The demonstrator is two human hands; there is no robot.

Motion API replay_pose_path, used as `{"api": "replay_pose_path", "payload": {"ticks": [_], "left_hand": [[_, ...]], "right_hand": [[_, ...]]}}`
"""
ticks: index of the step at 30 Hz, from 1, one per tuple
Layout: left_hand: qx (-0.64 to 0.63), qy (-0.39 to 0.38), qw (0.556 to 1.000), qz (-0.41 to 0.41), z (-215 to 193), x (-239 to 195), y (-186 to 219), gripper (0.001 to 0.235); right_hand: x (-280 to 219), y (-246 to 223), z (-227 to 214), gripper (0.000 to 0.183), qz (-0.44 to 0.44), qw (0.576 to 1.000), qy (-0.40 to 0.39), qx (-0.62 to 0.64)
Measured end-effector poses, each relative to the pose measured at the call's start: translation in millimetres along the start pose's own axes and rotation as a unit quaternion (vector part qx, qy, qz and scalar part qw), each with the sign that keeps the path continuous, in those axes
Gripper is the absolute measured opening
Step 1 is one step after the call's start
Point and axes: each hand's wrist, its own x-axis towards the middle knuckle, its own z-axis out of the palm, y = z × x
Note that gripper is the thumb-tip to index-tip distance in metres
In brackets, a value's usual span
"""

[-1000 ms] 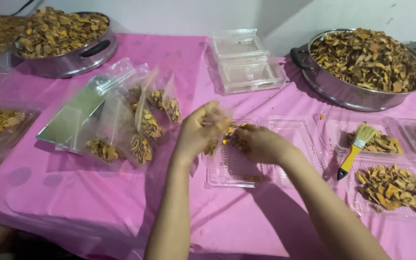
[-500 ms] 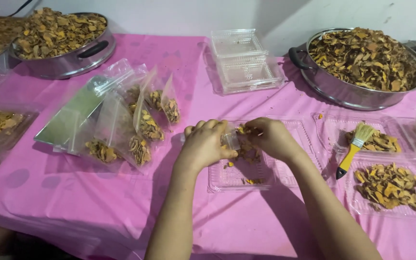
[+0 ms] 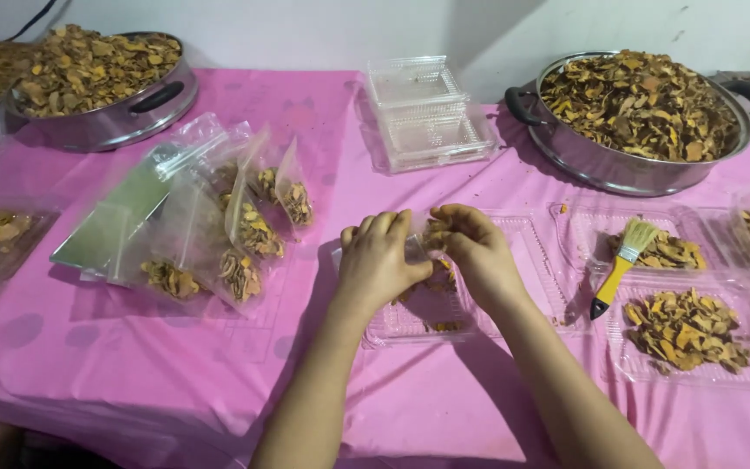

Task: Sorting and packaging dried leaves into plastic containers and bags

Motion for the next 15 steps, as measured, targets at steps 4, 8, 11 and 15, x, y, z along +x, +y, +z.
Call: {"api": "replay_pose_path", "payload": {"ticks": [4, 8, 11, 15], "left_hand": [[-0.018, 0.011, 1.000, 0.001, -4.2, -0.4, 0.6, 0.093], [-0.036, -0.022, 0.999, 0.018, -3.5, 0.2, 7.9, 0.097], [-0.049, -0.033, 0.998, 0.017, -5.3, -0.8, 9.3, 0.097], [-0.094, -0.026, 0.995, 0.014, -19.6, -3.7, 10.1, 0.098]], "right_hand": [[-0.2, -2.8, -2.2, 0.048, 0.000, 0.998, 0.005, 0.055], [-1.8, -2.2, -5.2, 0.060, -0.035, 0.999, -0.013, -0.025], [-3.0, -3.2, -6.0, 0.057, -0.079, 0.994, -0.016, -0.070], [-12.0, -37.6, 1.2, 0.054, -0.081, 0.996, -0.017, -0.029]]}}
